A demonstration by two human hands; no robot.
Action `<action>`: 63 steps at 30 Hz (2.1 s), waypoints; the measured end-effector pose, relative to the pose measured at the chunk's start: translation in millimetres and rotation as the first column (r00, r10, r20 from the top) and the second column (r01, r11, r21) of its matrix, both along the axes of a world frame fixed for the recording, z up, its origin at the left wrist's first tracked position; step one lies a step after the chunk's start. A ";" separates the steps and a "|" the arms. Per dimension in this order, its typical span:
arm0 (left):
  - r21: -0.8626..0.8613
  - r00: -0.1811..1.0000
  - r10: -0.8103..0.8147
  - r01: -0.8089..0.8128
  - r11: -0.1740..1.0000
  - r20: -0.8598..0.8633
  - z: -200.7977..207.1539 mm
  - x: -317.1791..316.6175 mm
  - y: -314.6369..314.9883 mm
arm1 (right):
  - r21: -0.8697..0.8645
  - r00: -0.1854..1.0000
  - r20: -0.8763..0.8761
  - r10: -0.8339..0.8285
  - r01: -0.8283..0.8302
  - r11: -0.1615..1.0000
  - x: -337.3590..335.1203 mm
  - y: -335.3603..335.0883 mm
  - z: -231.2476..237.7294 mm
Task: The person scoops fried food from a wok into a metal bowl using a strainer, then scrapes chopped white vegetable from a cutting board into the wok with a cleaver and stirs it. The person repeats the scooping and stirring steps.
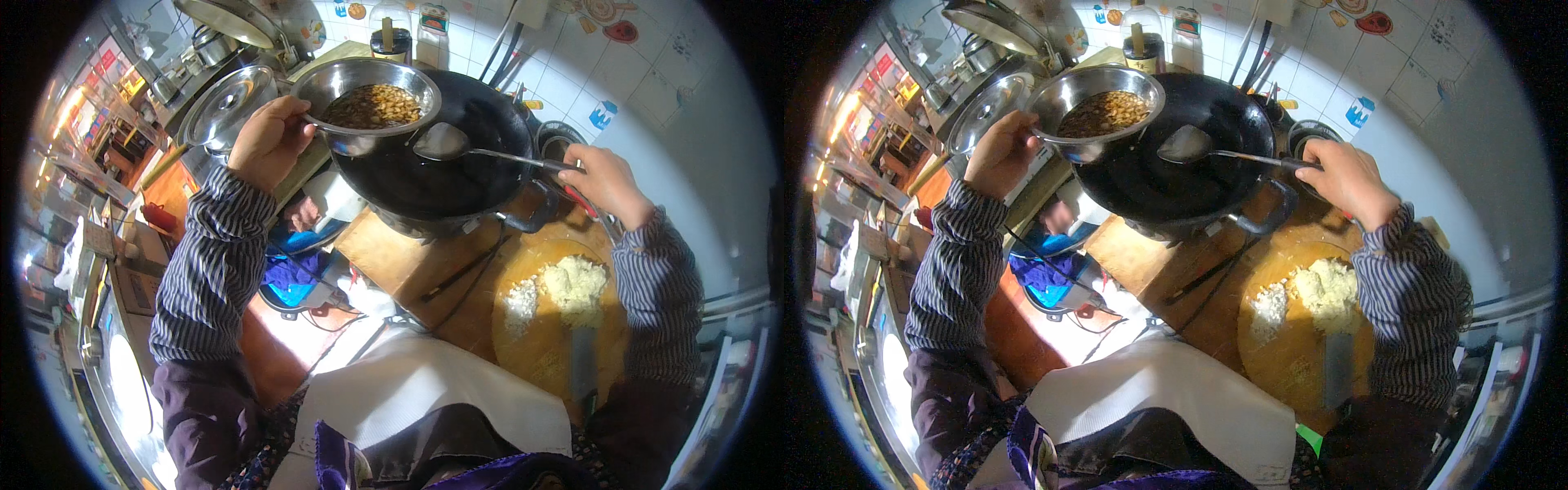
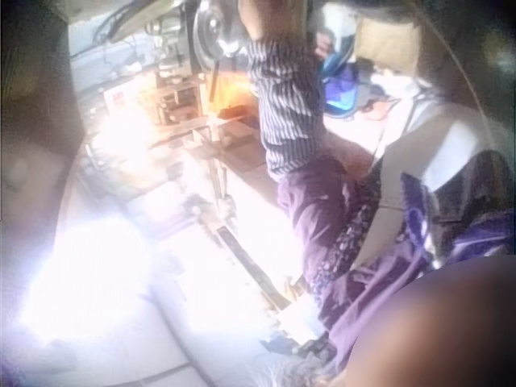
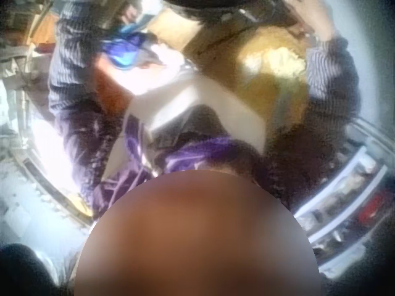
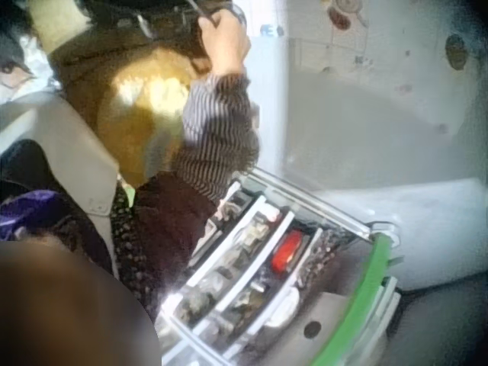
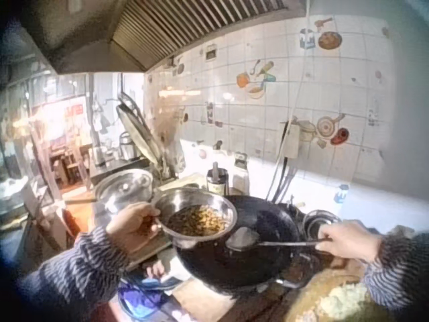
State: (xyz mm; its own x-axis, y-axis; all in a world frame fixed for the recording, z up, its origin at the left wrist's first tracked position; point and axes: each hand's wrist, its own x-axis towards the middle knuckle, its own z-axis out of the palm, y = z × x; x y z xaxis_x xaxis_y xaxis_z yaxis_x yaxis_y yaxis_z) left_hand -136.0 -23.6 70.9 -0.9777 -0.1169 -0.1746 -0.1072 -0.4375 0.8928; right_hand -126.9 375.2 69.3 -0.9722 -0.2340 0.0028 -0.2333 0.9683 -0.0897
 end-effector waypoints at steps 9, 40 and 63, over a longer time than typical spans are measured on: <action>0.082 0.998 -0.052 0.051 0.995 0.021 3.6 -5.3 -10.0 | -0.036 0.999 -0.049 -0.008 0.006 0.999 3.7 0.0 -18.2; 0.236 0.990 -0.141 0.134 0.962 0.012 13.6 16.3 16.0 | -0.684 0.874 -0.464 -0.146 -0.249 0.685 69.2 -189.4 -72.1; 0.157 0.921 -0.375 0.387 0.909 -0.100 6.2 20.4 11.8 | -0.656 0.890 -0.443 -0.107 -0.241 0.716 165.9 -119.4 -101.6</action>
State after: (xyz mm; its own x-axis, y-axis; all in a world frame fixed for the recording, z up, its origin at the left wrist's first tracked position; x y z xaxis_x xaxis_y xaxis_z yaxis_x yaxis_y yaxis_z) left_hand -115.6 -11.8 77.1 -0.9518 0.2927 -0.0920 -0.2394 -0.5209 0.8193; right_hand 39.0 255.8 -32.3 -0.8078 -0.0616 0.5862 -0.4755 0.6559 -0.5862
